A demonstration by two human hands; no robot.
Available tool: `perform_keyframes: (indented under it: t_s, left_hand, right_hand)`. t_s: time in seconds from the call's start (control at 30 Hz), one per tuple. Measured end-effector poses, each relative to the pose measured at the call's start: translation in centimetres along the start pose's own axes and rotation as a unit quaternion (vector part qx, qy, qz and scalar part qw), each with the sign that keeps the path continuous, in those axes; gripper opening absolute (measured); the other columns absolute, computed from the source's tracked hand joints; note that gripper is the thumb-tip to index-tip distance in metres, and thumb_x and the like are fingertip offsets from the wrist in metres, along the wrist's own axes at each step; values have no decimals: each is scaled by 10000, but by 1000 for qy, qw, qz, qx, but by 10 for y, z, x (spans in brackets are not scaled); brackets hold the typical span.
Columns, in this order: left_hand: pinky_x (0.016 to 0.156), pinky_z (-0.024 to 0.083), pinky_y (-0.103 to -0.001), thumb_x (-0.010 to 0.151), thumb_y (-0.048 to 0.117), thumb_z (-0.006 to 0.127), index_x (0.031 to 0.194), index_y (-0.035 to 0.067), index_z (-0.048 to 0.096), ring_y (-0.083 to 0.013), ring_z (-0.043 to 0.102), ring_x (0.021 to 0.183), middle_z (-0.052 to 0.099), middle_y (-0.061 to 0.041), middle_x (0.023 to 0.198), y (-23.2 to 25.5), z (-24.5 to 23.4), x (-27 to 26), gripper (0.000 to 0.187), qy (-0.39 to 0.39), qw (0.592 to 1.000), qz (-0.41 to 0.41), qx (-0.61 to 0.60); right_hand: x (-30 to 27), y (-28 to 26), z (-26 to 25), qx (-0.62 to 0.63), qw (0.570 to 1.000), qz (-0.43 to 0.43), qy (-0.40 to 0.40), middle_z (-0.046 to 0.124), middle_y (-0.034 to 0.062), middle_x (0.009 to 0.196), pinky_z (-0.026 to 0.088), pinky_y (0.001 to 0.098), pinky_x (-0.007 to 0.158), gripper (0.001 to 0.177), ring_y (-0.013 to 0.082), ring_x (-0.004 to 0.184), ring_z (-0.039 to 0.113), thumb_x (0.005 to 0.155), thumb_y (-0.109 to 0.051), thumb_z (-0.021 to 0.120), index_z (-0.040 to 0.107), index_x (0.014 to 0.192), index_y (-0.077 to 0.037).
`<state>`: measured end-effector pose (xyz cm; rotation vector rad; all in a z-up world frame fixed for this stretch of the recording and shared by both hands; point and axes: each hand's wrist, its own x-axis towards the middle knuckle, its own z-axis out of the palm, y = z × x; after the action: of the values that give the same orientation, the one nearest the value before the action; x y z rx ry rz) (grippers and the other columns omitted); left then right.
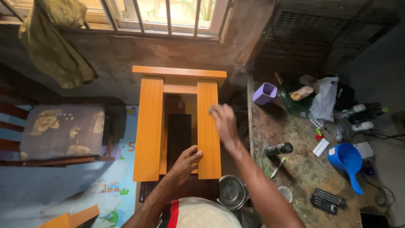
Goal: The recorder is sanding and cleaning the components of a small wooden stool before assembly.
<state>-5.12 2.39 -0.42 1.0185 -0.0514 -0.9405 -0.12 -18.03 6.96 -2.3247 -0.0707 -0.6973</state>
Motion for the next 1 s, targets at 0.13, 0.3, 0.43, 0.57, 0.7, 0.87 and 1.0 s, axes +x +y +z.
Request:
perform_keyframes:
  t_s: [0.13,0.3,0.43,0.57,0.7,0.87,1.0]
  left_hand:
    - [848,536,-294,1052,244,536,1184,97,646,-62,622,995,667,29,1080,-7,-8,2,227,-5,1000,10,8]
    - [879,534,-311,1081,258,526,1197,88,631,-99,630,1018,677,21,1100,-8,-9,1,230,-34,999,17,-24]
    - [895,567,-330,1061,364,433,1216,105,641,-143,659,999,712,-12,1107,1,1,-5,366,-26,997,4,-77]
    - [909,566,-372,1074,365,433,1254,90,634,-162,649,1012,702,-38,1120,-8,-6,-2,386,-5,994,15,-109]
    - [865,577,-356,1085,376,444,1204,81,635,-162,670,973,708,-47,1085,3,-1,0,371,-23,998,14,-58]
    - [791,579,-335,1063,346,483,1175,85,660,-154,687,907,729,-42,1043,5,-10,11,335,-6,1000,-7,-21]
    - [749,567,-314,1066,350,491,1169,87,658,-136,691,885,727,-27,1034,12,-3,4,329,23,1000,-20,-1]
  right_hand:
    - [61,45,19,-32,998,-44,1,645,179,915,470,499,801,107,388,893,598,935,-70,646,694,1026,-40]
    - [56,36,17,-88,992,-69,-51,633,188,878,461,489,754,112,347,846,584,922,-42,630,693,1015,-41]
    - [-32,-23,-10,-96,974,-136,-154,620,122,833,469,413,653,179,245,772,563,1042,-31,546,680,1159,-50]
    - [-114,-76,-46,-24,968,-126,-216,622,131,926,516,371,653,279,256,819,583,898,-4,606,647,1173,13]
    - [-148,-70,-58,-12,976,-76,-203,639,96,883,543,362,629,147,241,787,585,891,-24,725,684,1030,-4]
    - [-116,-43,-40,-59,985,-38,-157,613,113,835,488,380,617,80,244,760,550,909,-69,728,698,964,-21]
    - [-76,-15,-3,-86,990,9,-112,614,119,840,458,387,613,62,257,740,525,950,-61,678,713,969,-14]
